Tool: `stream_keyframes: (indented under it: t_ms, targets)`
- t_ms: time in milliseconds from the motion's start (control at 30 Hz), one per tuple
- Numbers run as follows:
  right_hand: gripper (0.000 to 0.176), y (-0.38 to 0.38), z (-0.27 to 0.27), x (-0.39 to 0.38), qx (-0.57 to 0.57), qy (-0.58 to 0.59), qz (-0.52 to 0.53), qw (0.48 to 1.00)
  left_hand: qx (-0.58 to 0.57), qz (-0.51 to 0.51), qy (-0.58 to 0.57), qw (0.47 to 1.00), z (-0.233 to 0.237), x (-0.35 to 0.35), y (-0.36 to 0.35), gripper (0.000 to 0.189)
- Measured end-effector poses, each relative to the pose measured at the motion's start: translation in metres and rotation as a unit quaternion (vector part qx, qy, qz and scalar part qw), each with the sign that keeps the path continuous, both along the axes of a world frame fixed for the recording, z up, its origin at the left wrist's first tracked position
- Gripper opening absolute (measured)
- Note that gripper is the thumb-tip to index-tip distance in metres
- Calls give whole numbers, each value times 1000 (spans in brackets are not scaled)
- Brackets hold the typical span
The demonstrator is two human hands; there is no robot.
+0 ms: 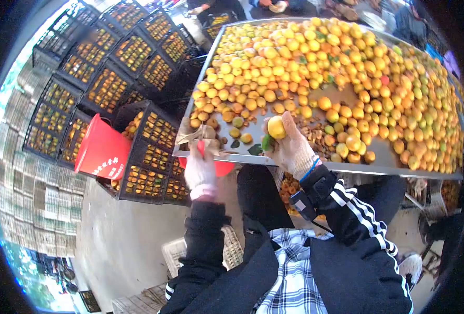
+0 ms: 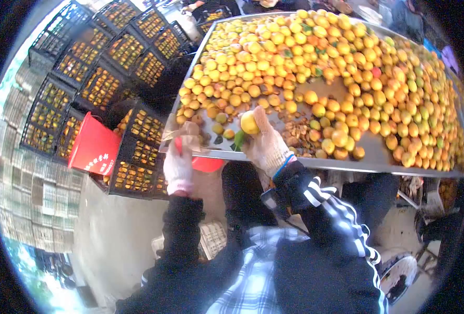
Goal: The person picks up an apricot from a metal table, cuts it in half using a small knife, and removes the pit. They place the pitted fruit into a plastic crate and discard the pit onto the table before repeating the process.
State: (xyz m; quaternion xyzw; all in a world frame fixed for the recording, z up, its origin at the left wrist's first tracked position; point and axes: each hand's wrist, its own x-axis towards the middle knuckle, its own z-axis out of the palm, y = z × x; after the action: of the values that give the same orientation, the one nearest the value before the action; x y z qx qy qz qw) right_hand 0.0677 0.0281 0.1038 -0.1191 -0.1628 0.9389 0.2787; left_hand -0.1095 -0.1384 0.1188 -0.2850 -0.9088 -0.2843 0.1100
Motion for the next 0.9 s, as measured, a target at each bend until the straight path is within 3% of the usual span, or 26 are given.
stream_keyframes:
  t_ms: [67, 100, 133, 167, 233, 267, 367, 400, 500, 533, 567, 633, 667, 733, 767, 833, 900]
  targets:
    - [55, 3, -9, -13, 15, -15, 8, 1000, -17, 17, 59, 998, -10, -12, -32, 44]
    - [52, 1, -4, -16, 22, -33, 7, 999, 21, 14, 45, 999, -6, -11, -36, 37]
    - [47, -2, 4, -13, 88, -32, 25, 995, 81, -13, -45, 996, -3, -6, -37, 34]
    - [43, -5, 7, -15, 29, -35, 41, 998, 146, -43, -134, 979, 0, 0, -35, 30]
    - [39, -13, 3, -25, 67, -43, 62, 995, 288, -98, -272, 913, 35, 45, -15, 22]
    - [38, -21, 7, -32, 83, -42, 63, 994, 424, -133, -374, 814, 29, 50, -3, 19]
    - [33, -44, 32, -35, 200, -33, 126, 971, 351, -179, -439, 807, 26, 57, 3, 20]
    - [35, -44, 29, -35, 204, -76, 130, 967, 399, -189, -433, 786, 21, 58, 1, 17]
    - [39, -41, 20, -33, 207, -131, 120, 962, 401, -161, -386, 815, 3, 39, -16, 20]
    - [42, -39, 22, -29, 204, -146, 102, 963, 323, -81, -400, 854, 10, 31, -30, 15]
    - [42, -37, 24, -23, 206, -146, 106, 962, 97, -20, -198, 975, -1, 14, -44, 22]
    - [41, -30, 40, -8, 210, -148, 58, 965, -25, 58, 6, 998, -9, 6, -70, 32]
    - [41, -19, 27, -6, 192, -80, 65, 976, -21, 72, 24, 997, -15, -2, -81, 34]
    - [39, -7, 38, 8, 176, -71, 77, 979, 21, 82, 63, 994, -12, -3, -83, 30]
    - [38, -3, 44, 12, 158, -65, 88, 981, 22, 81, 61, 995, -1, 3, -75, 30]
    - [40, 3, 54, 14, 97, -53, 57, 992, 161, -50, -108, 980, 23, 19, -55, 19]
    - [44, 3, 75, 22, 128, -22, 20, 991, 253, -150, -301, 907, 66, 59, -22, 8]
